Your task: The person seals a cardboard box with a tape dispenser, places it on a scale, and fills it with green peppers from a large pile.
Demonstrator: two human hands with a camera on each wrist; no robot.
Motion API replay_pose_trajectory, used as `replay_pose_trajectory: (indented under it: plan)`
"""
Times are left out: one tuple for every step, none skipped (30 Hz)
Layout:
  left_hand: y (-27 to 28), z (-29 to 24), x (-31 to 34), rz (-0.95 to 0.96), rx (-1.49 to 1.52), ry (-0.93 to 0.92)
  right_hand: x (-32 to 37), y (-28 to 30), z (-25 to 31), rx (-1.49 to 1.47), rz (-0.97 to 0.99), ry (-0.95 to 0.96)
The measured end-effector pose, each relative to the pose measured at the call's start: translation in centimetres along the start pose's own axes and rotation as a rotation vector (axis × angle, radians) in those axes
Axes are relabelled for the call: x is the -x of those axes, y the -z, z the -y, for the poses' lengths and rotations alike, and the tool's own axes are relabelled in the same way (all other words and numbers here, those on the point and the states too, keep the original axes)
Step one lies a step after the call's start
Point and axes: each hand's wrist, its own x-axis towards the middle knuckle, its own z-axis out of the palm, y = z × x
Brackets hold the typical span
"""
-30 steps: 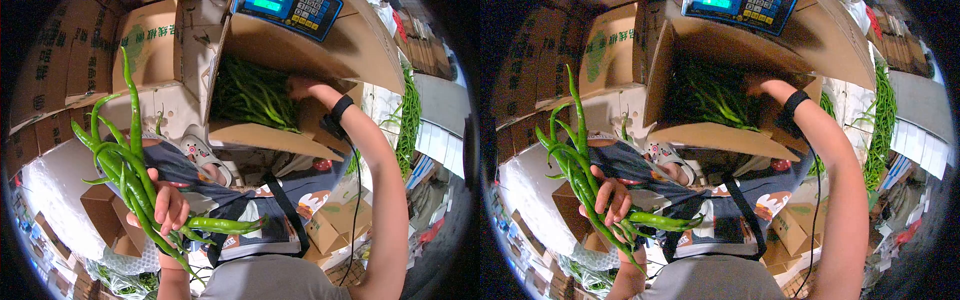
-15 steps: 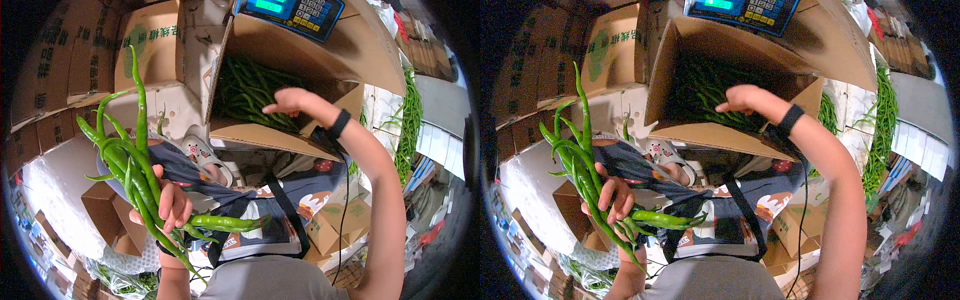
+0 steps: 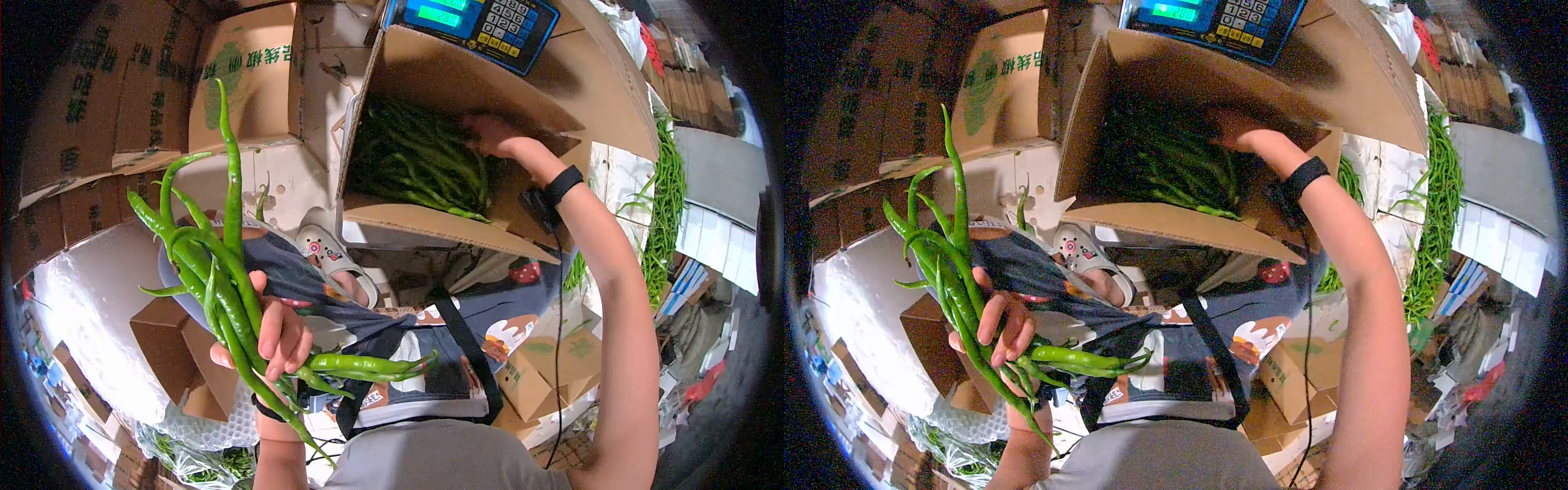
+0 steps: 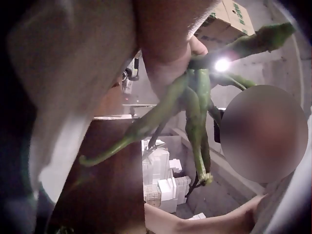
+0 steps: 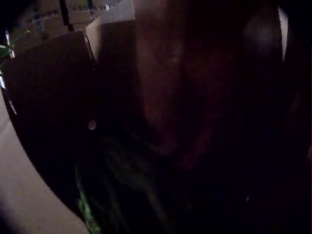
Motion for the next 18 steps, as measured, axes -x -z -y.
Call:
replay_pose_trajectory:
  plan:
    - [-0.1,0.0,-0.1,-0.012,-0.007,0.009,0.0,0.0,0.3,0.009,-0.021,-0.027]
    - [-0.2,-0.1,-0.1,-0.024,-0.015,0.02,0.0,0.0,0.7,0.018,-0.042,-0.055]
    - [-0.2,0.0,-0.1,-0.024,-0.016,0.022,-1.0,-0.5,0.0,0.072,0.099,-0.185]
    - [-0.2,0.0,-0.1,-0.029,-0.014,0.014,-1.6,-1.3,-0.5,0.126,0.241,-0.314]
    - [-0.2,0.1,-0.1,-0.035,-0.013,0.008,-1.6,-2.7,-1.1,0.124,0.239,-0.316]
    - [-0.2,0.0,-0.1,-0.034,-0.012,0.01,-1.3,-4.0,-1.8,0.298,-0.091,-0.164]
    - [-0.3,-0.1,-0.2,-0.031,-0.024,0.023,-1.3,-4.9,-2.6,0.467,-0.422,-0.006]
    - [-0.3,-0.2,-0.2,-0.03,-0.035,0.034,-1.1,-4.0,-2.3,0.469,-0.422,-0.004]
    - [-0.3,-0.2,-0.1,-0.034,-0.034,0.031,-0.6,-2.4,-1.7,0.171,-0.113,-0.116]
    - [-0.4,-0.1,0.0,-0.042,-0.025,0.027,-0.3,-1.9,-1.0,0.016,0.046,-0.158]
    - [-0.4,-0.1,0.0,-0.048,-0.018,0.023,0.0,-1.5,-0.4,-0.13,0.198,-0.223]
    - [-0.4,-0.1,-0.1,-0.049,-0.018,0.026,0.4,-1.9,0.8,-0.031,0.364,-0.221]
    - [-0.4,-0.1,-0.3,-0.048,-0.016,0.031,0.8,-2.1,1.4,0.067,0.528,-0.22]
    - [-0.4,0.0,-0.5,-0.045,-0.013,0.034,0.5,-6.9,-2.1,0.453,0.01,0.144]
    - [-0.4,0.0,-0.7,-0.04,-0.011,0.038,0.1,-6.4,-2.5,0.375,0.116,0.14]
    - [-0.5,0.0,-0.7,-0.056,-0.011,0.036,-0.7,-5.5,-3.2,0.21,0.244,0.109]
    - [-0.5,0.1,-0.7,-0.073,-0.012,0.032,-1.5,-4.7,-3.8,0.046,0.367,0.057]
    - [-0.5,0.1,-0.6,-0.075,-0.013,0.032,-1.0,-3.3,-2.9,-0.1,0.395,0.03]
